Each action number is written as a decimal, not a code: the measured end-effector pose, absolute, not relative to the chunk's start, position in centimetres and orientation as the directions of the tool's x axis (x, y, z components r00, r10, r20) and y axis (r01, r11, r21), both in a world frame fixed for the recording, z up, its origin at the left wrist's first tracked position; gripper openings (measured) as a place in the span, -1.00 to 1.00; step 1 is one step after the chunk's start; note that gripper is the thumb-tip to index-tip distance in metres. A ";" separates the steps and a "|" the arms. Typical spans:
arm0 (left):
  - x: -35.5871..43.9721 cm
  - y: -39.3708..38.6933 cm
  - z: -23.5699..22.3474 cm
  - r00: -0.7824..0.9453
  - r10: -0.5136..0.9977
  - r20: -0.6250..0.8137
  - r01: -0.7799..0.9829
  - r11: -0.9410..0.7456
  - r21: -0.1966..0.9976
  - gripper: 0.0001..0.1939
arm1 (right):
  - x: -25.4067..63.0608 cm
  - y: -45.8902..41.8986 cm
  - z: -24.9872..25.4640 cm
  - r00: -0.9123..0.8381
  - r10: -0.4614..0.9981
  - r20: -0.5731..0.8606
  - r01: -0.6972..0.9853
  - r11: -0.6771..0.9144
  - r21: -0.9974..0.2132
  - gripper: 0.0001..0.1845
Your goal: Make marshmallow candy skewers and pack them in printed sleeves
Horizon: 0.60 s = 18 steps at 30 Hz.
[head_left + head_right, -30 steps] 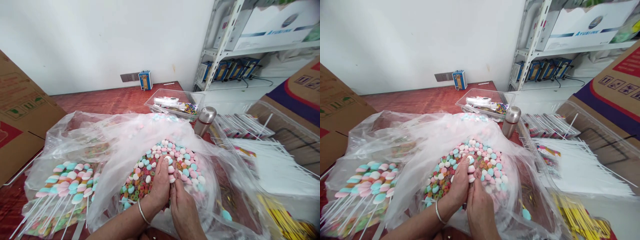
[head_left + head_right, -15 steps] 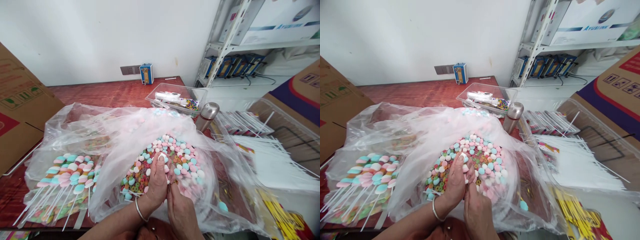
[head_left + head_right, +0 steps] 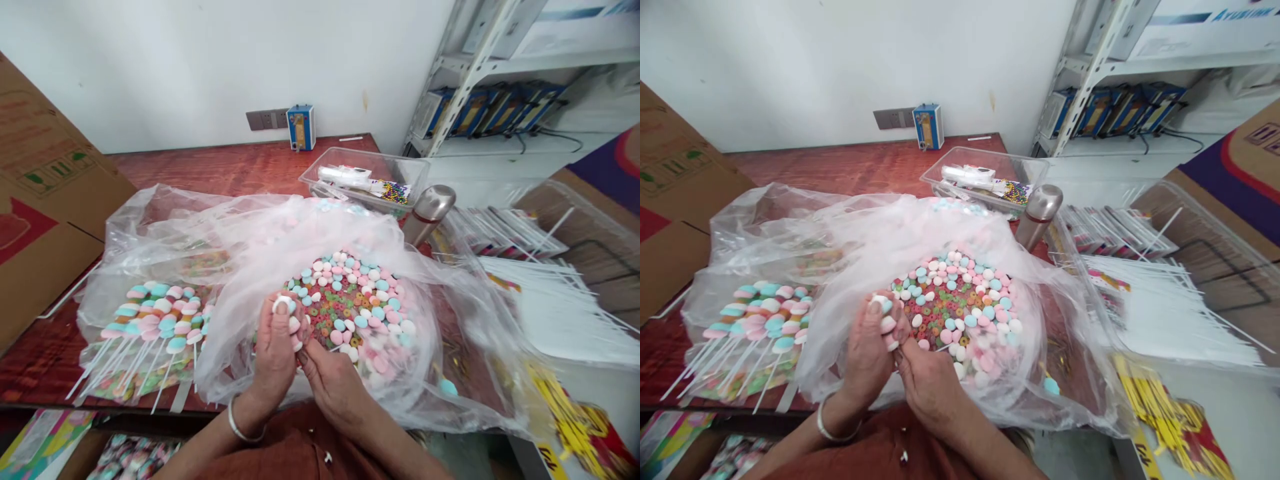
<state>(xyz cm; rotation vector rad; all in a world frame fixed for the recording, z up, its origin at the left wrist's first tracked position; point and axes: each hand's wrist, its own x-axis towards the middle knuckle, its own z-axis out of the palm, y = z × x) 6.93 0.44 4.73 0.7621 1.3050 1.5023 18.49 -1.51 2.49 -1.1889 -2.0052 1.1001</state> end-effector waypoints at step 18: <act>-13.2 3.1 4.9 -0.299 0.589 0.751 0.953 0.139 0.270 -0.64 | 19.4 -0.8 -1.9 -0.600 0.795 0.089 0.743 0.595 -0.306 -0.79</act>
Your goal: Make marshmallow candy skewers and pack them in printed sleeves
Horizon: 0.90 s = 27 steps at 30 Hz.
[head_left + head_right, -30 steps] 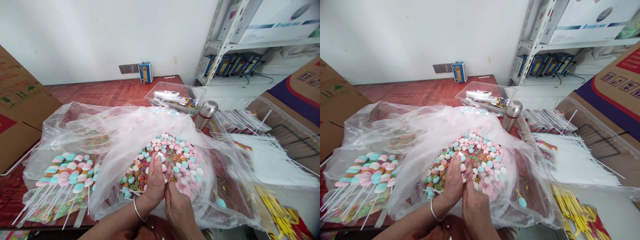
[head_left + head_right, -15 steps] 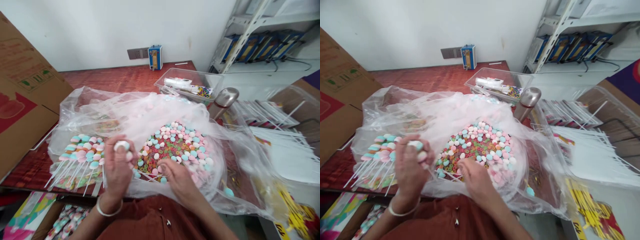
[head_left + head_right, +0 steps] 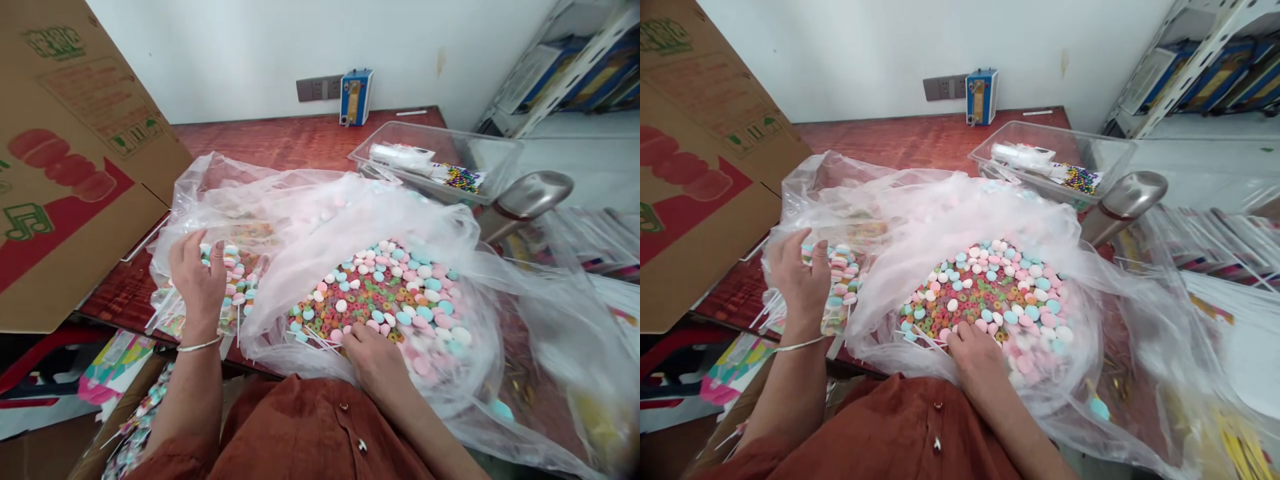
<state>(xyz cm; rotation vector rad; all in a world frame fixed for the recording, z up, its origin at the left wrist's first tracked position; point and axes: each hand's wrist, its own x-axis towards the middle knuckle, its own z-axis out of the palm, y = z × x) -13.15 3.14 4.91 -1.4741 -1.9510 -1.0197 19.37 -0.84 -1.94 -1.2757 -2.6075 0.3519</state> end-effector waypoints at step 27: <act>3.2 1.6 2.9 0.106 0.966 -0.236 -0.010 0.238 0.971 -0.81 | 24.8 -2.3 0.9 -0.358 0.906 0.227 0.755 0.424 -0.500 -0.80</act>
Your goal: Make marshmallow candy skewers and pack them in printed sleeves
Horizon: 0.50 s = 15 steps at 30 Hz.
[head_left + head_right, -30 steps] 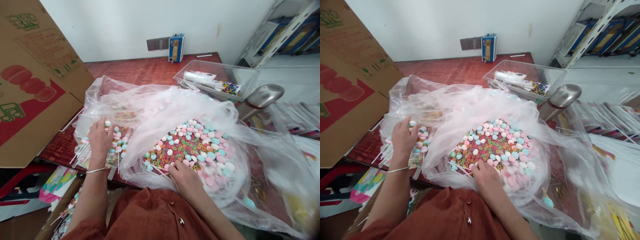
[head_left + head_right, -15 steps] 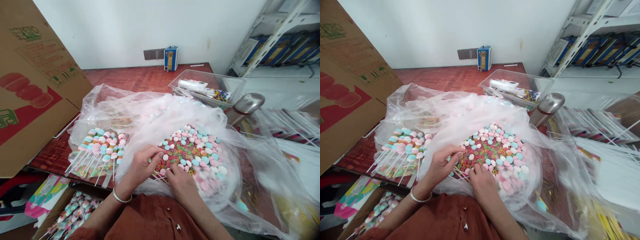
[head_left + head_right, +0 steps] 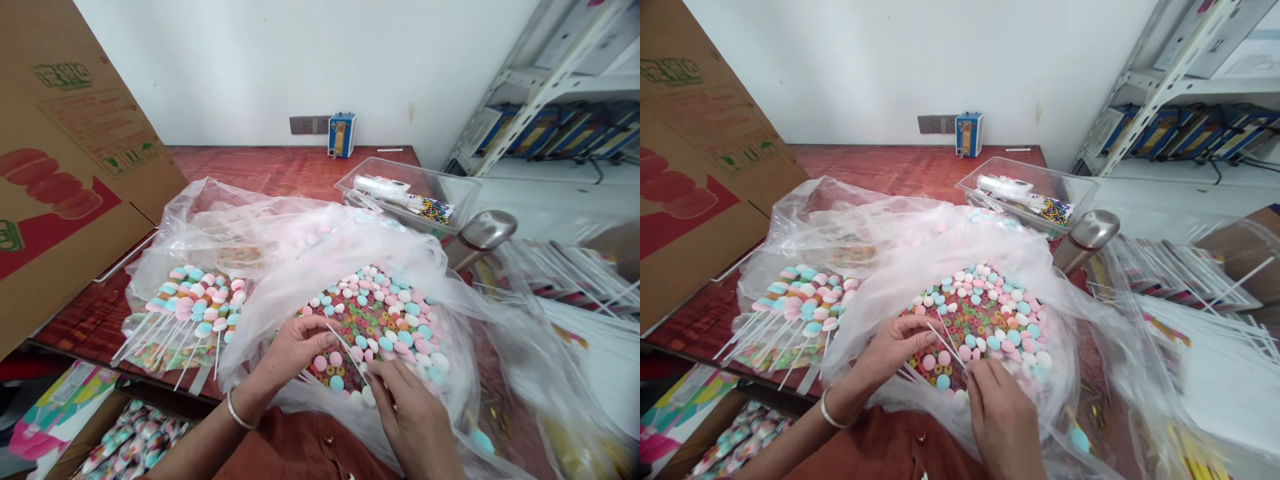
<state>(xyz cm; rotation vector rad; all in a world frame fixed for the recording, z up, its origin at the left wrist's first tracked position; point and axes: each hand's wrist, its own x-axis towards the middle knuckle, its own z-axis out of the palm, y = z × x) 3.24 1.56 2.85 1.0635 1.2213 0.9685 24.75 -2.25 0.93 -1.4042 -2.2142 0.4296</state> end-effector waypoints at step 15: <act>5.3 3.9 0.1 0.322 0.933 0.159 0.602 -0.332 0.726 -0.79 | 27.3 -2.2 0.2 0.109 0.992 -0.067 0.600 -0.119 -0.791 -0.72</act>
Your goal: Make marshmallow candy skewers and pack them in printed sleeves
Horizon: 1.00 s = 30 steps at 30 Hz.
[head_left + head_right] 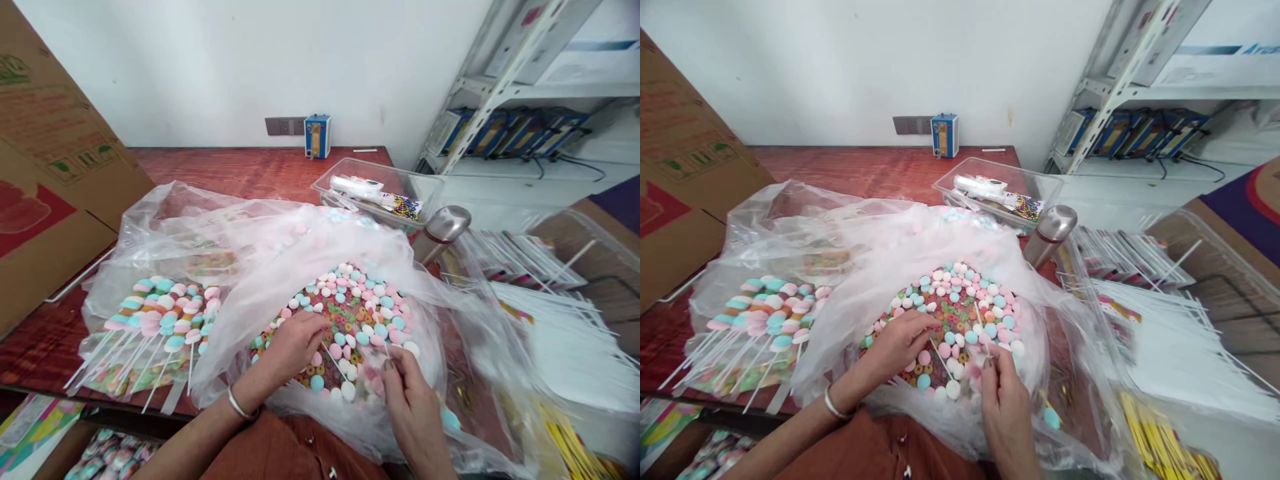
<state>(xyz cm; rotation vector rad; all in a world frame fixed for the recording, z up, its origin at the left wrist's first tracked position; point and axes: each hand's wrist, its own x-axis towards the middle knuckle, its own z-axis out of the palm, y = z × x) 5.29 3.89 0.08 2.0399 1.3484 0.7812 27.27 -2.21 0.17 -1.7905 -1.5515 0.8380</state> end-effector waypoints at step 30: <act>8.6 2.8 -0.1 0.575 0.801 0.168 0.496 -0.504 0.707 -0.82 | 28.4 -3.0 -0.6 0.099 0.981 -0.166 0.437 -0.193 -0.879 -0.65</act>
